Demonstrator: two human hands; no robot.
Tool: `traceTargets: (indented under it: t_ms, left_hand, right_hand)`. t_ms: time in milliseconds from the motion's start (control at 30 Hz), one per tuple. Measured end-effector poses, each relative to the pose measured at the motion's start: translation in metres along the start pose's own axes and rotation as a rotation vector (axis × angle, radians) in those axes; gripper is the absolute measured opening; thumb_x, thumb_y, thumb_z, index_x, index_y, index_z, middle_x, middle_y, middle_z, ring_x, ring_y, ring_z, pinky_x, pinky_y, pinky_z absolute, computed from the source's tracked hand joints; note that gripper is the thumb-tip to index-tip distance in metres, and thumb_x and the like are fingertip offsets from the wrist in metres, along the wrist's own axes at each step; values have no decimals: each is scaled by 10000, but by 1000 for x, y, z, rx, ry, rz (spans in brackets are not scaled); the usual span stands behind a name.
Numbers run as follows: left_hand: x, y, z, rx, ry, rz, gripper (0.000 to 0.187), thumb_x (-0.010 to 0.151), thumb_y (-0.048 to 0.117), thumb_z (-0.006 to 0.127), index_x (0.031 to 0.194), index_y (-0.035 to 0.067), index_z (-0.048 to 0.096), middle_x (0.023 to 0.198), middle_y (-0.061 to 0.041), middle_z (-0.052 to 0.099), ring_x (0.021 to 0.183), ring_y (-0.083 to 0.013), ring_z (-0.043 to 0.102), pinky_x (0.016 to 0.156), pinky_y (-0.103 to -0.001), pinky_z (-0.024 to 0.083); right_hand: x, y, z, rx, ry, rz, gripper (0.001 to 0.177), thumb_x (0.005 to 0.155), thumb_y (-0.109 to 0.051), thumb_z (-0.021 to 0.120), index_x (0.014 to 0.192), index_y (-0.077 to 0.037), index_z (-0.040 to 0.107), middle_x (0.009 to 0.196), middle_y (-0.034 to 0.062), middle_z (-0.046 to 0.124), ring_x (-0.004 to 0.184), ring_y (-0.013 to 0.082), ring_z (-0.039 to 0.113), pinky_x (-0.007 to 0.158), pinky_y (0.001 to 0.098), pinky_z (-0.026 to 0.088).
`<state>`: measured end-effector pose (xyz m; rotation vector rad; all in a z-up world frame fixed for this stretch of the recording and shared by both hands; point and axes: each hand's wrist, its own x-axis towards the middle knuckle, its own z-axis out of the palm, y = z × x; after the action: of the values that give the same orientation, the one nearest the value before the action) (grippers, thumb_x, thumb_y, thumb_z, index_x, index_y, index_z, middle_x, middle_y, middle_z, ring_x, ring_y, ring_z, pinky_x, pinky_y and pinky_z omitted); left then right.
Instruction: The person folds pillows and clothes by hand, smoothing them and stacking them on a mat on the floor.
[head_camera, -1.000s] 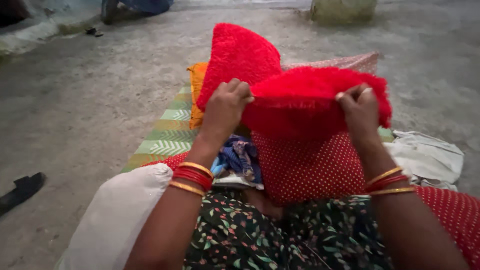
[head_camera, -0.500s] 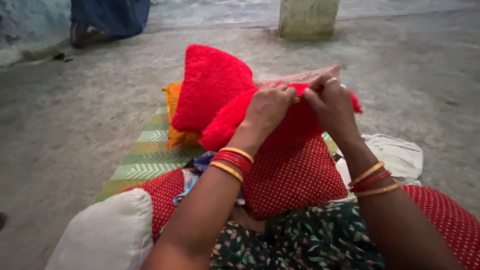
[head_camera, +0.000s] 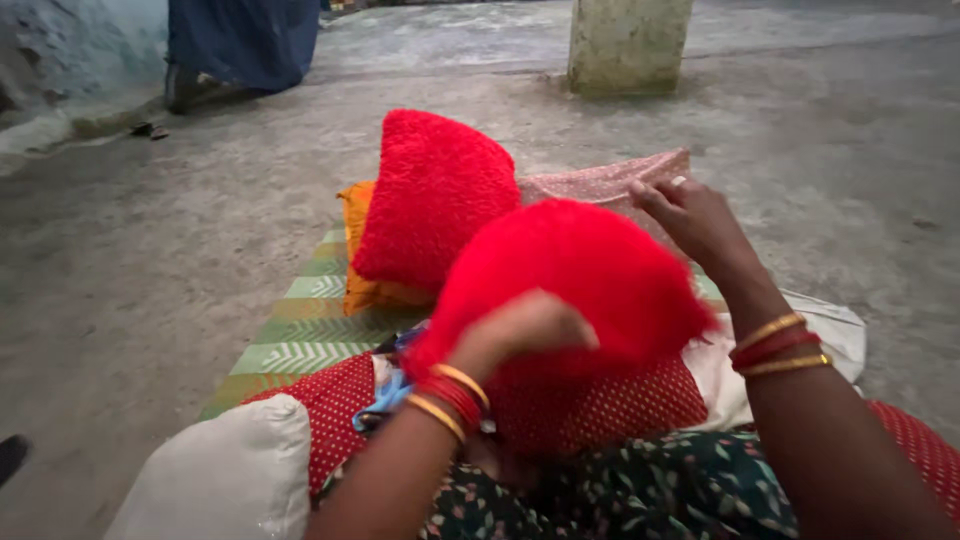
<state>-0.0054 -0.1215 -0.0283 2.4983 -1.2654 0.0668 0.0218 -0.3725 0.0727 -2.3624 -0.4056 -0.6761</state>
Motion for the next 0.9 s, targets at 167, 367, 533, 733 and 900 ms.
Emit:
traceTargets:
  t_ms: [167,367,533,733,900]
  left_hand:
    - [-1,13,30,-533,-191,-182,405,1006,461,555,968,135,792,905,-94,812,830,-272,786,840,-385,598]
    - [15,-48,-10,-89,755,-247,407,993,434,583,1273,159,690,1241,-136,681,1151,-313,656,941,-454,527]
    - [43,-86,16,412,983,-438,563,1055,457,508,1552,202,439,1633,-135,407,1484,-345,406,1161,-657,319]
    - [24,-111,126,304,678,-525,610,996,509,517,1547,265,420,1633,-111,362,1503,-340,330,1126,-720,250]
    - [36,-138,126,254,634,-533,619,1002,530,527,1564,301,408,1651,-98,346,1514,-337,321,1136,-717,252]
  right_hand:
    - [22,66,90,-325,96,-247,399,1002,-464,586,1178,-129,712,1137,156,698,1012,382,677,843,523,517]
    - [-8,146,175,-163,-340,74,570,1072,-573,516,1274,-88,739,1193,201,714,1066,374,687,943,482,550]
    - [4,147,154,-244,-107,19,614,1040,-590,510,1443,-134,593,1375,187,609,1251,370,588,1051,473,488]
    - [-43,150,216,-333,-108,-212,759,924,-583,600,1530,-142,482,1601,175,419,1441,408,428,1117,495,402]
    - [-27,153,214,-223,-164,-172,762,942,-559,615,1564,-147,460,1627,189,376,1463,428,380,1165,495,352]
